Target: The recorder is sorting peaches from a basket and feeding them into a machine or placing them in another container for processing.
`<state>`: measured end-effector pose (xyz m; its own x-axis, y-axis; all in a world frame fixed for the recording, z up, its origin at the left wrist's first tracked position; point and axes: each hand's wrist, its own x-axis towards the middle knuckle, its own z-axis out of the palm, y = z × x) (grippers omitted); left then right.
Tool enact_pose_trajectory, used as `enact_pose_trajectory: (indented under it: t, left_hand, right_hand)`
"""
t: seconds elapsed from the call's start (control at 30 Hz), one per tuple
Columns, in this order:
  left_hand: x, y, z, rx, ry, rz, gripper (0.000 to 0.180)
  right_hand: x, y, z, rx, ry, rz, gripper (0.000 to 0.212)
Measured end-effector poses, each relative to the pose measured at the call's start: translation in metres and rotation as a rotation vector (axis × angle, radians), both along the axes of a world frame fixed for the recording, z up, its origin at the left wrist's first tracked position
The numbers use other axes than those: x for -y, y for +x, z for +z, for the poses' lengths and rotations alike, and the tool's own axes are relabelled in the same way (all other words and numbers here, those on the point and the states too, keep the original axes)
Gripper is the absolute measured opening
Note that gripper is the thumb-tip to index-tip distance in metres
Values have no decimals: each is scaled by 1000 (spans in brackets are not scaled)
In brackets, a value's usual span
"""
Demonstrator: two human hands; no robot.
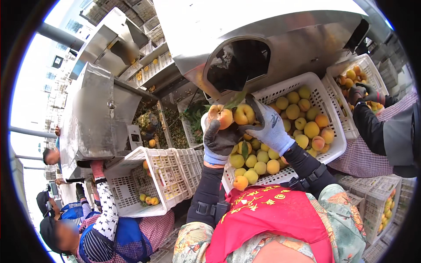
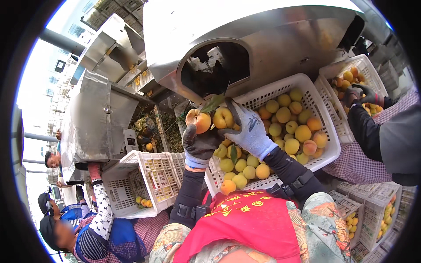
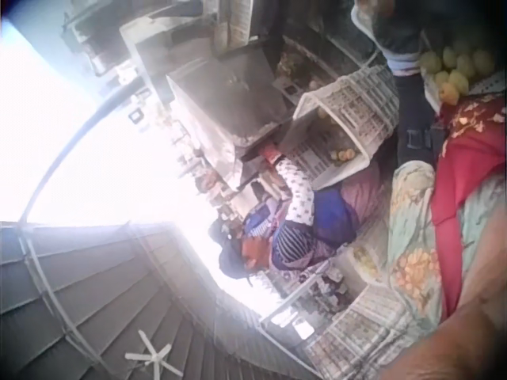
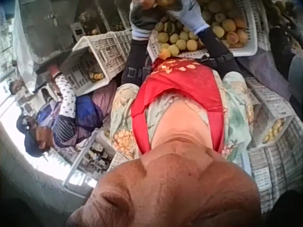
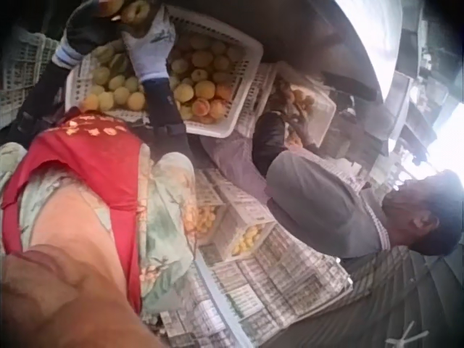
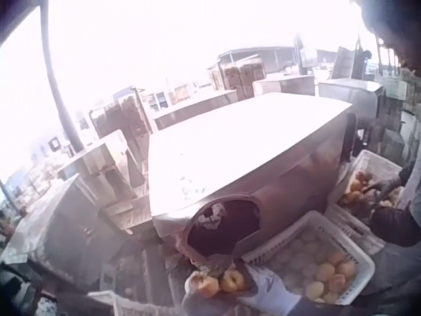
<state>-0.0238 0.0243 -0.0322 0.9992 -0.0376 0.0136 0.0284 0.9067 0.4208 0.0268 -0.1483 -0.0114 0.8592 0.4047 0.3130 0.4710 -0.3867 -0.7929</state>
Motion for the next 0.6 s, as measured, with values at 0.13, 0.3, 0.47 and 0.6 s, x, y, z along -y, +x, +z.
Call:
enact_pose_trajectory:
  t: [0.13, 0.3, 0.47, 0.6]
  left_hand:
    - [-7, -4, 6, -7, 79, 96, 59]
    - [-19, -19, 1, -148, 265, 77, 55]
    - [-22, -20, -8, -188, 140, 44, 57]
    - [-20, -10, -21, -165, 132, -8, 54]
  right_hand:
    - [-14, 14, 15, 189, 60, -43, 81]
    - [-24, 60, 11, 284, -22, -109, 80]
    - [-39, 74, -14, 271, -122, -182, 80]
    - [-52, 118, -39, 416, -222, -178, 73]
